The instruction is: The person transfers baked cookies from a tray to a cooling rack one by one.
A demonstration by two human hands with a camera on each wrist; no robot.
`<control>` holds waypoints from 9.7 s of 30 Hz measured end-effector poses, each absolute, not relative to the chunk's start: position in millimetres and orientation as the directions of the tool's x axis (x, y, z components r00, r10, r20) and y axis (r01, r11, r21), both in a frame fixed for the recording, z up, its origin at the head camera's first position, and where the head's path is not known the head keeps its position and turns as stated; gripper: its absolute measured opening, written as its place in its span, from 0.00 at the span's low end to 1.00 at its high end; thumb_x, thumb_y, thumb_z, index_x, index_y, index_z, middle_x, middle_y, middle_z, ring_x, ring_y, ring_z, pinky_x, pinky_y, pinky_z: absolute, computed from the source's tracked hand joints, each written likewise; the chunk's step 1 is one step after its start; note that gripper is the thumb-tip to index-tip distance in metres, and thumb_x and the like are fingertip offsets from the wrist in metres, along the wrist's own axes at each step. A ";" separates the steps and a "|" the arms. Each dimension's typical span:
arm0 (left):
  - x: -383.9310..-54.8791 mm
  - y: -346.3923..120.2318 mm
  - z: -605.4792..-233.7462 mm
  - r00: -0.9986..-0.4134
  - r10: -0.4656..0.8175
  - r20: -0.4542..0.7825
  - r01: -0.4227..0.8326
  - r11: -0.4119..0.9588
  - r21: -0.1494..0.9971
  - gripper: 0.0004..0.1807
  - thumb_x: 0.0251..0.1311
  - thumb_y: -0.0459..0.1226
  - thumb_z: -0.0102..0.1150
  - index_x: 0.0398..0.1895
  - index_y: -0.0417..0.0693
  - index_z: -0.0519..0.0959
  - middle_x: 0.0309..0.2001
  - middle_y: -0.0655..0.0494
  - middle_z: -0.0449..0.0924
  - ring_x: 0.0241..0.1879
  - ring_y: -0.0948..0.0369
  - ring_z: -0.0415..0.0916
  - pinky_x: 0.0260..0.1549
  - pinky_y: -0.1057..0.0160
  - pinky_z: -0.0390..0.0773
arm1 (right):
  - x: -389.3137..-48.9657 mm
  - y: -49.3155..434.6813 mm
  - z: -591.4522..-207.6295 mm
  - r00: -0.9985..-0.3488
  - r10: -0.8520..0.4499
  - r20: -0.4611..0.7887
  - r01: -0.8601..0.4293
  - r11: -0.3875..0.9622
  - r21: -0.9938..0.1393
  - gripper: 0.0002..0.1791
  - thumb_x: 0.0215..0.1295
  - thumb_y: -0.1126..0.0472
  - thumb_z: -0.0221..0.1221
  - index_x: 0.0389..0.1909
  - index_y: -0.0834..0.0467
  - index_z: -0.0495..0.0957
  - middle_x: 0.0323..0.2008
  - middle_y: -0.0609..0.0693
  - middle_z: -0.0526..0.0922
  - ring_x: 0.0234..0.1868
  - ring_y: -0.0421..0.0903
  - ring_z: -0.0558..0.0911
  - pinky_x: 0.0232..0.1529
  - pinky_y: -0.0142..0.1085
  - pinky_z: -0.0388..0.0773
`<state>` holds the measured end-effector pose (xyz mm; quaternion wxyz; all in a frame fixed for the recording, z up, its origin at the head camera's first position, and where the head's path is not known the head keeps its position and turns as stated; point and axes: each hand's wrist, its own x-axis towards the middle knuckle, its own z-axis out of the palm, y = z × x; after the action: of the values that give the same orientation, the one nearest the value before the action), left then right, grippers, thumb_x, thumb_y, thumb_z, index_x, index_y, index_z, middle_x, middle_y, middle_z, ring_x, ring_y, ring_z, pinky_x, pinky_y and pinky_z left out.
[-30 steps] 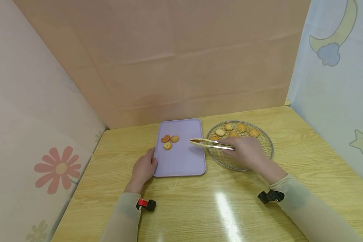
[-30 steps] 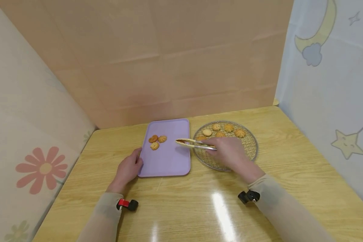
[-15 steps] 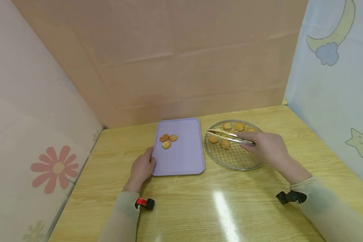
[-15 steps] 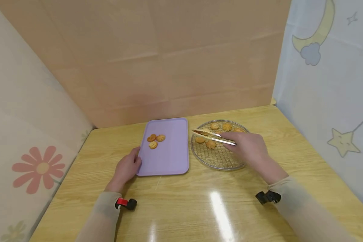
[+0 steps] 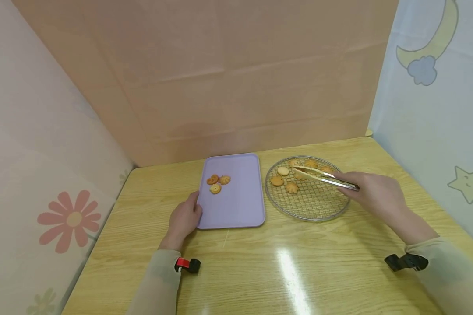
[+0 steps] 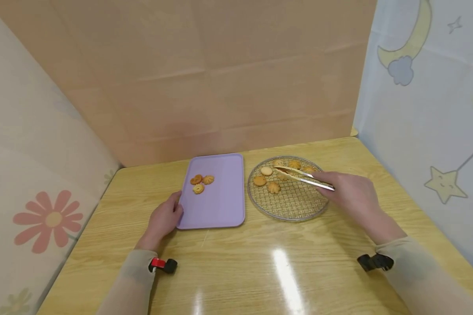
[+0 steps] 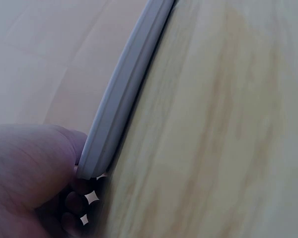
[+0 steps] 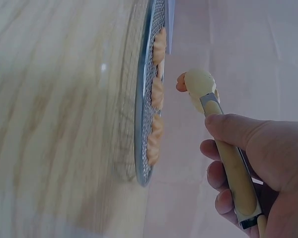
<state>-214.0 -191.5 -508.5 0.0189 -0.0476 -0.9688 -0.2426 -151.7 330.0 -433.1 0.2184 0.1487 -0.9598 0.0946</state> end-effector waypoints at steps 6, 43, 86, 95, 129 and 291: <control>-212.7 -191.6 -506.5 -0.995 0.081 0.054 0.097 0.874 0.476 0.30 0.79 0.35 0.56 0.81 0.38 0.70 0.40 0.45 0.86 0.33 0.53 0.76 0.38 0.50 0.77 | -145.5 344.8 -435.5 -0.884 -0.213 0.417 -0.286 0.950 -0.121 0.27 0.62 0.57 0.80 0.63 0.49 0.90 0.48 0.58 0.93 0.17 0.42 0.73 0.15 0.42 0.60; -213.1 -189.1 -506.3 -0.997 0.074 0.037 0.083 0.876 0.474 0.30 0.79 0.34 0.57 0.82 0.38 0.69 0.34 0.50 0.82 0.31 0.54 0.75 0.34 0.54 0.74 | -138.8 373.4 -445.9 -0.937 -0.172 0.305 -0.214 0.970 -0.111 0.28 0.66 0.50 0.77 0.66 0.50 0.87 0.50 0.66 0.90 0.21 0.46 0.78 0.15 0.43 0.63; -215.4 -191.0 -507.9 -0.998 0.062 0.032 0.070 0.879 0.471 0.31 0.79 0.35 0.56 0.82 0.40 0.69 0.36 0.49 0.83 0.32 0.53 0.76 0.37 0.52 0.75 | -164.4 298.2 -427.8 -0.959 -0.206 0.192 -0.259 0.915 -0.309 0.47 0.65 0.40 0.77 0.78 0.58 0.74 0.27 0.41 0.79 0.23 0.43 0.73 0.23 0.43 0.68; -213.8 -188.8 -507.4 -0.997 0.065 0.044 0.078 0.878 0.472 0.30 0.79 0.35 0.57 0.82 0.40 0.70 0.38 0.47 0.84 0.33 0.53 0.76 0.38 0.50 0.77 | -189.3 242.0 -433.8 -0.930 -0.273 0.244 -0.341 0.891 -0.301 0.40 0.62 0.43 0.80 0.68 0.62 0.81 0.32 0.47 0.84 0.28 0.46 0.77 0.28 0.47 0.72; -215.6 -190.1 -510.4 -0.997 0.065 0.051 0.082 0.875 0.477 0.30 0.78 0.35 0.57 0.81 0.40 0.71 0.30 0.54 0.78 0.29 0.56 0.73 0.33 0.55 0.72 | -250.1 171.4 -454.7 -0.968 -0.208 0.141 -0.245 0.908 -0.341 0.36 0.63 0.34 0.76 0.68 0.45 0.87 0.53 0.55 0.92 0.35 0.52 0.85 0.26 0.45 0.74; -222.6 -186.4 -507.6 -0.995 0.089 0.054 0.104 0.867 0.488 0.30 0.79 0.34 0.58 0.81 0.41 0.71 0.32 0.53 0.79 0.31 0.55 0.73 0.34 0.55 0.72 | -130.9 405.3 -445.8 -0.994 -0.074 0.086 -0.101 0.923 -0.371 0.33 0.66 0.38 0.76 0.64 0.54 0.88 0.57 0.69 0.88 0.30 0.47 0.74 0.28 0.43 0.68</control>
<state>-222.6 -186.4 -507.6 0.0147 -0.0501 -0.9660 -0.2533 -130.9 405.3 -445.8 0.0352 0.0446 -0.9799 0.1910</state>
